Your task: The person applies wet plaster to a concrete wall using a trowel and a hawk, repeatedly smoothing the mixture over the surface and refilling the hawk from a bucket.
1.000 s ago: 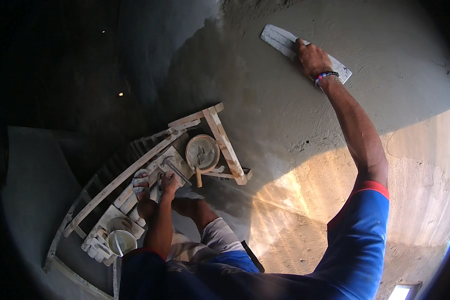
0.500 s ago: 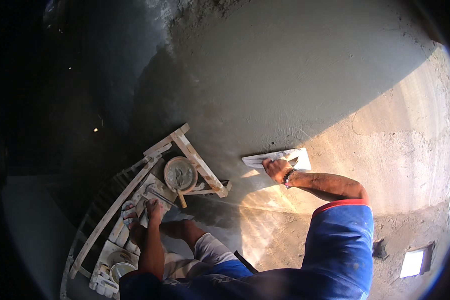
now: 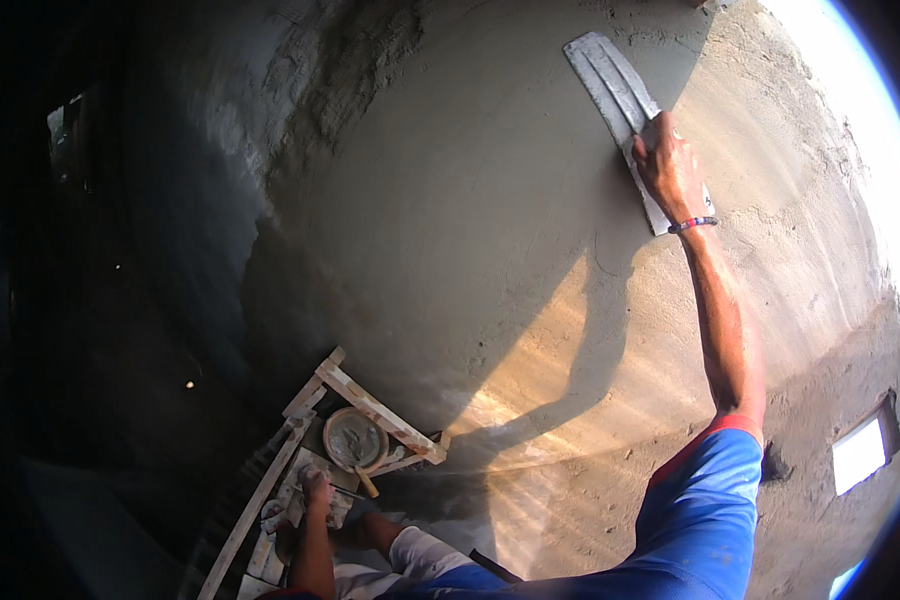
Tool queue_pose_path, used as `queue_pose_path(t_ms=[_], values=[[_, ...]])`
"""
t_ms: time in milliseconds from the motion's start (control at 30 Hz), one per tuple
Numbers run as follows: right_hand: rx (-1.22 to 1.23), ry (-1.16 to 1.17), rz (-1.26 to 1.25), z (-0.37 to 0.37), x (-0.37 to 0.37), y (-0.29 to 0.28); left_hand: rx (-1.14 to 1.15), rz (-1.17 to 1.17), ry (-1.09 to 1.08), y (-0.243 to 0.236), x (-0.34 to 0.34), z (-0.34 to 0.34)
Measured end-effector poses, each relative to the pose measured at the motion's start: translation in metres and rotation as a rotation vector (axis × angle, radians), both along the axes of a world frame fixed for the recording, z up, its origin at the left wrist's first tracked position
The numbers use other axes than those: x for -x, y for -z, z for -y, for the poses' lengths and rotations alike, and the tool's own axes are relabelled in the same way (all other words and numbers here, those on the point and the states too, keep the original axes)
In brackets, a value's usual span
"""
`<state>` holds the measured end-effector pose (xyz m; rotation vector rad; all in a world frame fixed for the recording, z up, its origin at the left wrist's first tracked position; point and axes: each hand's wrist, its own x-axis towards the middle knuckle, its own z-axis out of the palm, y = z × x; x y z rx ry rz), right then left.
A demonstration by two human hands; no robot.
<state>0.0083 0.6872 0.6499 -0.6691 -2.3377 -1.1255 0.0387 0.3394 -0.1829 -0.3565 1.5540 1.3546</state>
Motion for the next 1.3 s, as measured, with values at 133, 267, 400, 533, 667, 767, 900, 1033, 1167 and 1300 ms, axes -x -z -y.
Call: queue_pose_path(t_ms=[133,267,400,533,667,767,900,1033,1167,1300], values=[[-0.045,0.11,-0.332,-0.017,-0.067,-0.045,0.053,-0.227,0.074,0.038,0.008,0.018],[-0.246,0.173,-0.554,-0.015,-0.125,-0.089,0.101,-0.271,0.025,0.067,0.016,0.037],[0.232,-0.07,-0.927,-0.002,-0.153,-0.101,0.052,-0.14,0.059,0.064,0.019,0.043],[0.063,0.03,-0.515,-0.017,-0.079,-0.021,0.046,-0.142,-0.005,0.067,0.033,0.038],[0.222,-0.007,-0.134,0.011,-0.049,0.121,-0.129,-0.041,-0.03,0.024,0.03,-0.004],[0.437,0.29,0.245,0.033,-0.047,0.22,-0.18,0.006,-0.035,0.016,0.032,-0.01],[0.469,0.292,0.643,0.023,-0.111,0.347,-0.129,0.0,0.048,-0.006,0.024,-0.018],[0.472,0.335,0.887,0.023,-0.18,0.425,-0.085,-0.034,0.162,-0.014,0.004,-0.005],[0.737,0.484,0.963,0.032,-0.253,0.464,-0.06,-0.019,0.159,-0.027,-0.012,0.007],[1.109,0.49,0.706,0.095,-0.222,0.451,-0.315,0.048,0.207,-0.087,-0.059,-0.008]])
